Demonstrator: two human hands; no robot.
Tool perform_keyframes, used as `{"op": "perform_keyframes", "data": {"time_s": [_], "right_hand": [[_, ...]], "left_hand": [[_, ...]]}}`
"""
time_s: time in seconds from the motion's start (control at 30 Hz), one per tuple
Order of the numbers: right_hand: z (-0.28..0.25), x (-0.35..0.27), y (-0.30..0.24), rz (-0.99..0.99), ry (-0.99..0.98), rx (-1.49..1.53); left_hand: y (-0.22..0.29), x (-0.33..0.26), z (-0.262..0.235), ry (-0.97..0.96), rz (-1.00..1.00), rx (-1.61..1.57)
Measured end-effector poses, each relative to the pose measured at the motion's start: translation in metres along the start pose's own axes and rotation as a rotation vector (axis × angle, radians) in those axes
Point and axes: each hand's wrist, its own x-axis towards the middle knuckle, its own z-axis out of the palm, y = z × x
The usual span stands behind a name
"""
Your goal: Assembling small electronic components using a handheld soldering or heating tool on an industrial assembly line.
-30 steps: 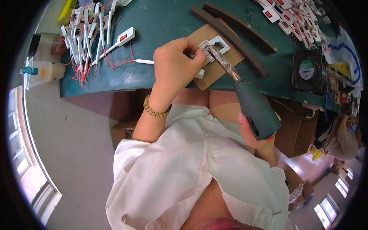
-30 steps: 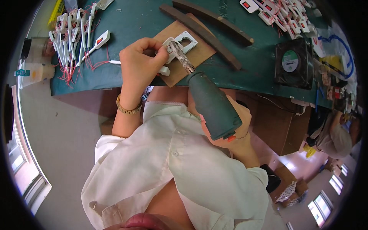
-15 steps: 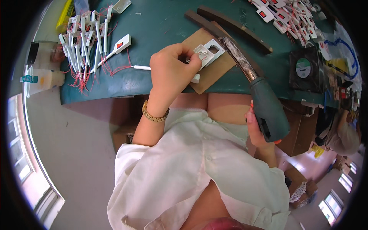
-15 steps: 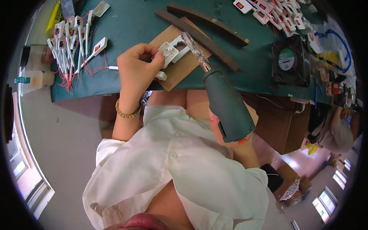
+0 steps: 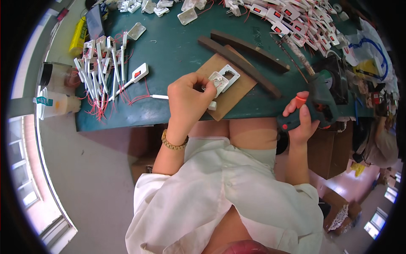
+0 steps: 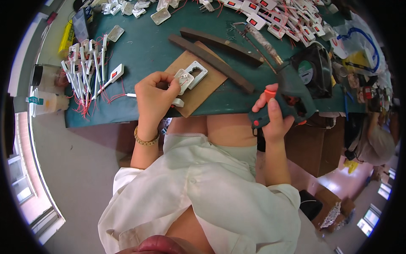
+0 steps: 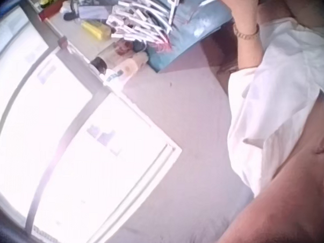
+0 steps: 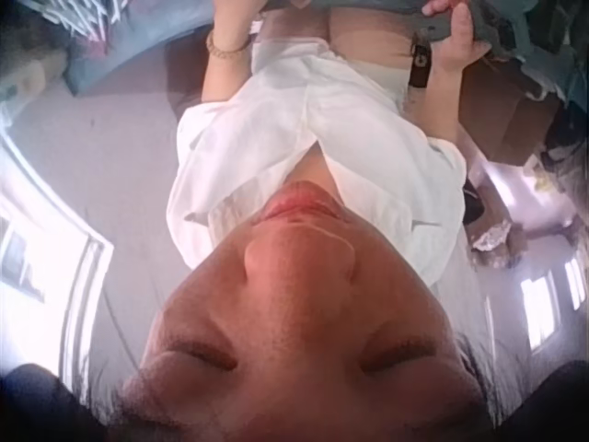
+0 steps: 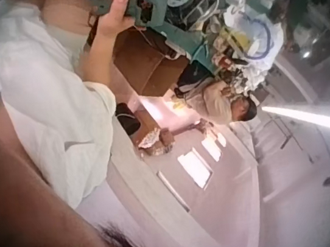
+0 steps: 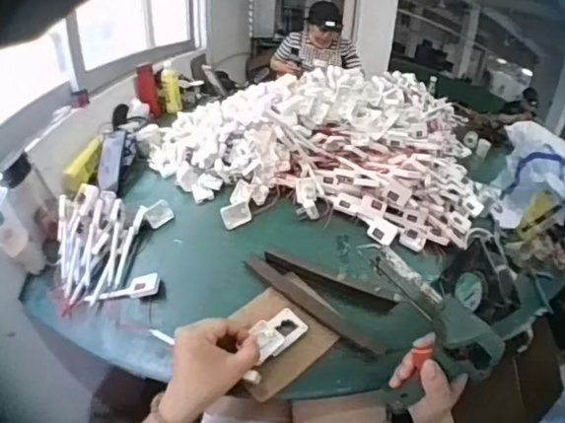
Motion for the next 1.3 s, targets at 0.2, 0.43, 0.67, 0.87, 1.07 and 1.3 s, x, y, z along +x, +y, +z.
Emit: {"op": "perform_keyframes", "data": {"time_s": [0.2,0.43,0.67,0.87,1.07,1.3], "right_hand": [[-0.018,0.03,0.01,-0.083,-0.052,0.107],[-0.026,0.036,0.023,-0.003,0.031,0.243],[-0.025,0.036,0.022,0.076,0.004,0.233],[-0.024,0.035,0.023,0.088,-0.003,0.254],[-0.021,0.035,0.022,0.081,-0.041,0.187],[-0.018,0.032,0.024,0.049,-0.08,0.174]], "left_hand": [[0.001,0.0,0.0,0.043,-0.048,0.009],[0.003,0.0,0.001,0.023,-0.025,0.04],[-0.002,-0.001,0.003,0.024,-0.082,0.007],[0.015,-0.01,-0.015,-0.056,-0.112,-0.026],[0.03,-0.018,-0.003,-0.066,0.184,0.524],[0.02,-0.021,0.006,0.051,0.169,0.248]]}}
